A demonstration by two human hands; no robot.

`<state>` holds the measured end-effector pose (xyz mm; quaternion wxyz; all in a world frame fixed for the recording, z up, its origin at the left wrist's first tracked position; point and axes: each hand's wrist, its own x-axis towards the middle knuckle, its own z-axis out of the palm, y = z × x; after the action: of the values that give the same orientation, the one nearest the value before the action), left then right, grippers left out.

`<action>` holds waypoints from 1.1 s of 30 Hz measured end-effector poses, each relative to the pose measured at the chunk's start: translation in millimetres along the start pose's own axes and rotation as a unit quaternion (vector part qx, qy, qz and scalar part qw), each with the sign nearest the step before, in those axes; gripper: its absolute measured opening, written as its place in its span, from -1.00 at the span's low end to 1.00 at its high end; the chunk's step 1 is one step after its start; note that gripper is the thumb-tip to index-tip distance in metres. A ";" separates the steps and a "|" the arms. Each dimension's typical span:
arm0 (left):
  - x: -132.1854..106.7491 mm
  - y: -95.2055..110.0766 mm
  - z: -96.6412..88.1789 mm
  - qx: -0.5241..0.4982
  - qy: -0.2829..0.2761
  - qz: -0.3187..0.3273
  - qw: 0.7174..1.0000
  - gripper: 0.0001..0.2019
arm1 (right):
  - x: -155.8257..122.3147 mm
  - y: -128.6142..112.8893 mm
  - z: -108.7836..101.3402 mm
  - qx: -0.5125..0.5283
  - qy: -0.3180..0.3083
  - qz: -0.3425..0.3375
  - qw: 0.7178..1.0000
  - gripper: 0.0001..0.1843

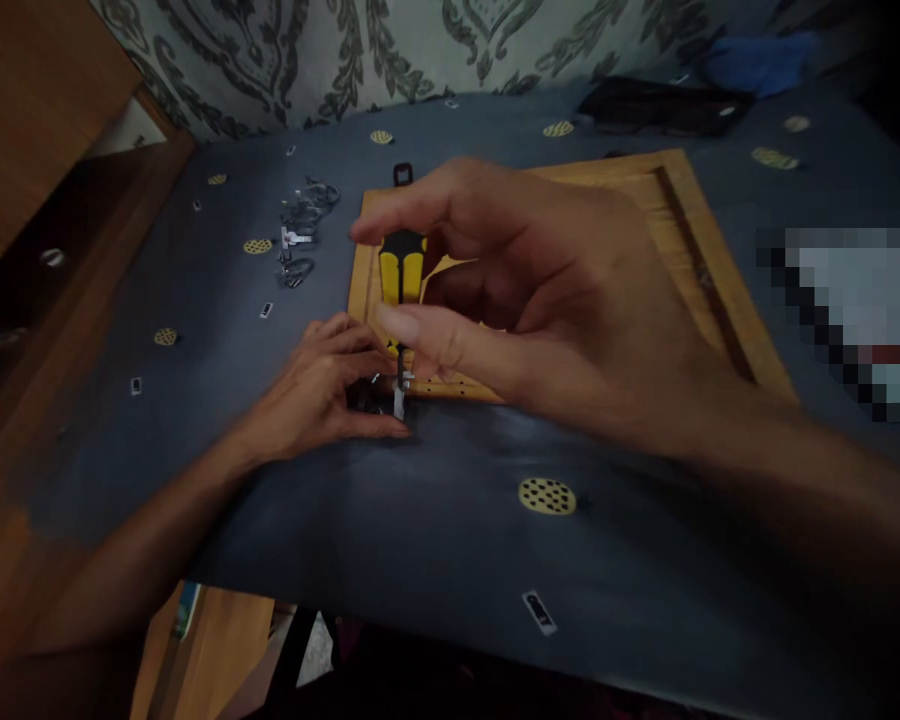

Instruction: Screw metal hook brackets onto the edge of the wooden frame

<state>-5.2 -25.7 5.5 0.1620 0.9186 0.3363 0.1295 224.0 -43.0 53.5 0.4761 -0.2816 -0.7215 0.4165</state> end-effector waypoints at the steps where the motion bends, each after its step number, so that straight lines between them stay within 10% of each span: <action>1: -0.1 -0.3 0.4 0.000 0.006 0.004 1.000 -0.60 | -0.1 -1.3 -1.4 0.003 -0.013 -0.008 1.000 -0.85; 9: -1.4 0.5 -0.8 -0.008 0.007 0.001 1.000 -0.54 | -1.9 -3.3 0.5 -0.018 0.041 0.014 0.999 -0.69; 17: -0.2 -1.0 0.0 0.000 0.014 0.021 1.000 -0.54 | 4.4 -2.5 -10.3 0.004 -0.067 -0.018 0.998 -0.88; 29: -3.1 -4.6 2.2 0.010 0.014 0.021 1.000 -0.51 | 7.1 -13.1 5.7 -0.143 0.179 -0.099 0.968 -0.50; 33: -3.1 -5.5 3.4 0.004 0.020 0.023 1.000 -0.50 | 11.5 -14.5 2.5 -0.163 0.160 -0.080 0.970 -0.41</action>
<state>-9.5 -24.5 -0.1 0.1487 0.9240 0.3185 0.1504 217.1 -41.7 70.8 0.5650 -0.3596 -0.7142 0.2035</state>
